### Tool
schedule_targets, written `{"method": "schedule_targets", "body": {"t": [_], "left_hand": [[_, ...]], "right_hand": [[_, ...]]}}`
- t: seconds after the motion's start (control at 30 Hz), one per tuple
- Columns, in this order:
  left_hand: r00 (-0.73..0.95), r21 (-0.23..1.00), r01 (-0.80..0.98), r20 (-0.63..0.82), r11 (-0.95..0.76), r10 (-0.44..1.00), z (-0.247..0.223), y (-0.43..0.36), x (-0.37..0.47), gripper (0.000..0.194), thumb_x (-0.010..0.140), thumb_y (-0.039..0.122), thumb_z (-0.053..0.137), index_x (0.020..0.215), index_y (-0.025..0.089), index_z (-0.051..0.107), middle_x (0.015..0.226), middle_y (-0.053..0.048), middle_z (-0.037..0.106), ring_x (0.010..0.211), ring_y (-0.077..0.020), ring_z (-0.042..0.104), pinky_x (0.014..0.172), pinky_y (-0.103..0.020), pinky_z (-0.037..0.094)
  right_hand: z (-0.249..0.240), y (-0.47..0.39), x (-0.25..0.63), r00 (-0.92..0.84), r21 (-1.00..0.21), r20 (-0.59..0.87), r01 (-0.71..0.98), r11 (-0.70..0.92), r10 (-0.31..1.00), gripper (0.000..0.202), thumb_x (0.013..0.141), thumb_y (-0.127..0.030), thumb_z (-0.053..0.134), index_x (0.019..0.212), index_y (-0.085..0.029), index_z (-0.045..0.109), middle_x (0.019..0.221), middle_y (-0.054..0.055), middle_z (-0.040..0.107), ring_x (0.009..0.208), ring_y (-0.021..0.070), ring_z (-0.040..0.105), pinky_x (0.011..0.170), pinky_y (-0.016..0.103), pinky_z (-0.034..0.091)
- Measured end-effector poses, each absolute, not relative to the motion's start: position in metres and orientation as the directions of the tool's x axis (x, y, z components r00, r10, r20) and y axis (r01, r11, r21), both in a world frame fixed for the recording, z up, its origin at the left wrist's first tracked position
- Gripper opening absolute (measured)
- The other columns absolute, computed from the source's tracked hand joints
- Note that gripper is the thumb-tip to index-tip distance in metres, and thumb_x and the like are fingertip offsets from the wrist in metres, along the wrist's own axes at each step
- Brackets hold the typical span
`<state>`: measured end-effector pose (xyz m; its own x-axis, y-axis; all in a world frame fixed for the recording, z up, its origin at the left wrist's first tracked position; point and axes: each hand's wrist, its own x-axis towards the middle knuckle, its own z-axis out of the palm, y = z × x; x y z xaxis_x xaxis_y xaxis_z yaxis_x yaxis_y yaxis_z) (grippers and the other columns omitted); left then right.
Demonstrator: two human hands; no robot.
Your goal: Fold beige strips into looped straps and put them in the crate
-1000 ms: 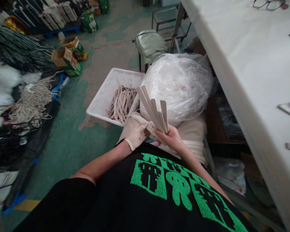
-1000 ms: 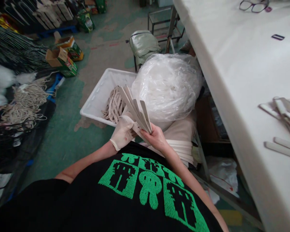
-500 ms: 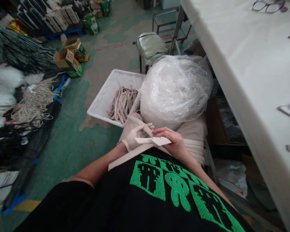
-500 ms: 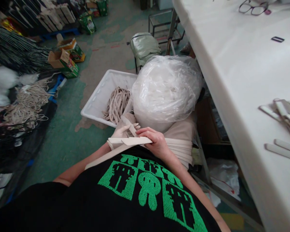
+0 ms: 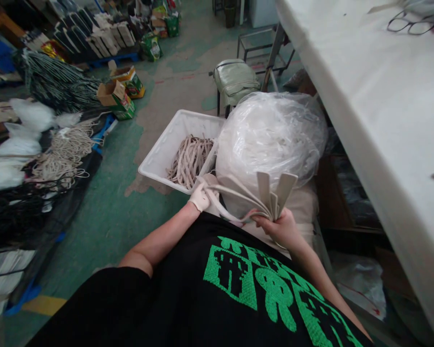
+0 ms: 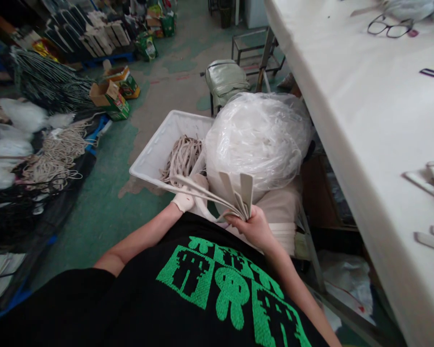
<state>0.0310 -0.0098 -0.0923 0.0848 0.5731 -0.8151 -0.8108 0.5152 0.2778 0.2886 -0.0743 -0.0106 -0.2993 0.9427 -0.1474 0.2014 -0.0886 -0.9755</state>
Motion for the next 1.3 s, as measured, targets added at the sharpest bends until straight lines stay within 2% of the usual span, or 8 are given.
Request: {"method": "schedule_targets", "body": {"t": [0.13, 0.27, 0.47, 0.6, 0.77, 1.13, 1.2, 1.3], "left_hand": [[-0.110, 0.408, -0.841, -0.773, 0.357, 0.624, -0.091, 0.037, 0.005, 0.045, 0.105, 0.032, 0.033, 0.136, 0.005, 0.052, 0.071, -0.006, 0.067, 0.061, -0.0158, 0.067, 0.065, -0.027, 0.057], [-0.187, 0.527, -0.809, -0.650, 0.260, 0.736, -0.068, 0.051, 0.008, 0.038, 0.102, 0.015, 0.042, 0.137, 0.016, 0.056, 0.070, 0.000, 0.067, 0.055, -0.0084, 0.062, 0.061, -0.019, 0.053], [0.115, 0.784, -0.506, -0.351, 0.359, 0.929, -0.060, 0.004, 0.043, 0.043, 0.085, 0.026, 0.073, 0.126, 0.015, 0.068, 0.073, -0.002, 0.068, 0.059, -0.0093, 0.059, 0.060, -0.021, 0.049], [0.341, 0.901, -0.223, -0.286, 0.373, 0.895, -0.066, -0.024, 0.053, 0.050, 0.085, 0.040, 0.073, 0.128, 0.016, 0.069, 0.077, -0.004, 0.070, 0.064, -0.0108, 0.059, 0.066, -0.024, 0.049], [0.505, 0.922, 0.037, -0.350, 0.386, 0.789, -0.058, -0.036, 0.059, 0.053, 0.085, 0.050, 0.071, 0.126, 0.016, 0.071, 0.079, -0.005, 0.071, 0.065, -0.0133, 0.060, 0.065, -0.026, 0.049], [0.614, 0.900, 0.193, -0.422, 0.391, 0.668, -0.056, -0.042, 0.064, 0.057, 0.081, 0.058, 0.071, 0.117, 0.015, 0.075, 0.076, -0.006, 0.071, 0.065, -0.0149, 0.060, 0.069, -0.029, 0.052], [0.622, 0.911, 0.208, -0.404, 0.356, 0.671, -0.051, -0.039, 0.063, 0.059, 0.082, 0.061, 0.069, 0.117, 0.014, 0.074, 0.081, -0.008, 0.074, 0.073, -0.0186, 0.064, 0.078, -0.033, 0.054], [0.634, 0.957, 0.166, -0.289, 0.239, 0.718, -0.033, -0.031, 0.071, 0.064, 0.080, 0.063, 0.069, 0.124, 0.016, 0.071, 0.107, -0.012, 0.075, 0.106, -0.0289, 0.066, 0.101, -0.041, 0.050]], "right_hand": [[-0.013, -0.089, 0.311, -0.343, -0.969, -0.243, 0.044, -0.243, 0.907, 0.041, 0.073, -0.056, 0.078, 0.077, -0.015, 0.076, 0.049, 0.001, 0.058, 0.036, 0.0089, 0.039, 0.035, 0.022, 0.032], [-0.018, -0.090, 0.312, -0.334, -0.946, -0.259, -0.101, -0.307, 0.906, 0.046, 0.075, -0.061, 0.075, 0.069, -0.015, 0.073, 0.038, -0.004, 0.042, 0.034, 0.0083, 0.033, 0.038, 0.024, 0.034], [-0.014, -0.055, 0.296, -0.152, -0.935, -0.206, -0.262, -0.240, 0.967, 0.052, 0.083, -0.053, 0.070, 0.116, -0.013, 0.076, 0.041, -0.009, 0.033, 0.041, 0.0091, 0.029, 0.053, 0.027, 0.044], [-0.011, -0.030, 0.296, -0.077, -0.927, -0.186, -0.318, -0.201, 0.979, 0.057, 0.080, -0.050, 0.073, 0.123, -0.012, 0.073, 0.043, -0.009, 0.035, 0.044, 0.0091, 0.026, 0.056, 0.028, 0.046], [-0.007, -0.012, 0.303, -0.018, -0.919, -0.136, -0.370, -0.133, 0.991, 0.059, 0.078, -0.049, 0.074, 0.125, -0.013, 0.073, 0.043, -0.010, 0.033, 0.046, 0.0102, 0.028, 0.058, 0.028, 0.047], [0.005, -0.006, 0.323, -0.041, -0.963, -0.031, -0.265, -0.041, 0.999, 0.043, 0.080, -0.047, 0.072, 0.109, -0.017, 0.079, 0.043, -0.010, 0.031, 0.042, 0.0075, 0.025, 0.055, 0.028, 0.046], [0.009, -0.009, 0.321, -0.038, -0.972, -0.017, -0.233, -0.026, 0.999, 0.040, 0.080, -0.048, 0.072, 0.101, -0.015, 0.080, 0.043, -0.009, 0.034, 0.041, 0.0073, 0.027, 0.053, 0.027, 0.045], [0.013, -0.017, 0.309, -0.057, -0.980, -0.024, -0.194, -0.035, 0.998, 0.040, 0.081, -0.049, 0.072, 0.097, -0.013, 0.080, 0.045, -0.007, 0.043, 0.041, 0.0076, 0.031, 0.048, 0.025, 0.042]]}}
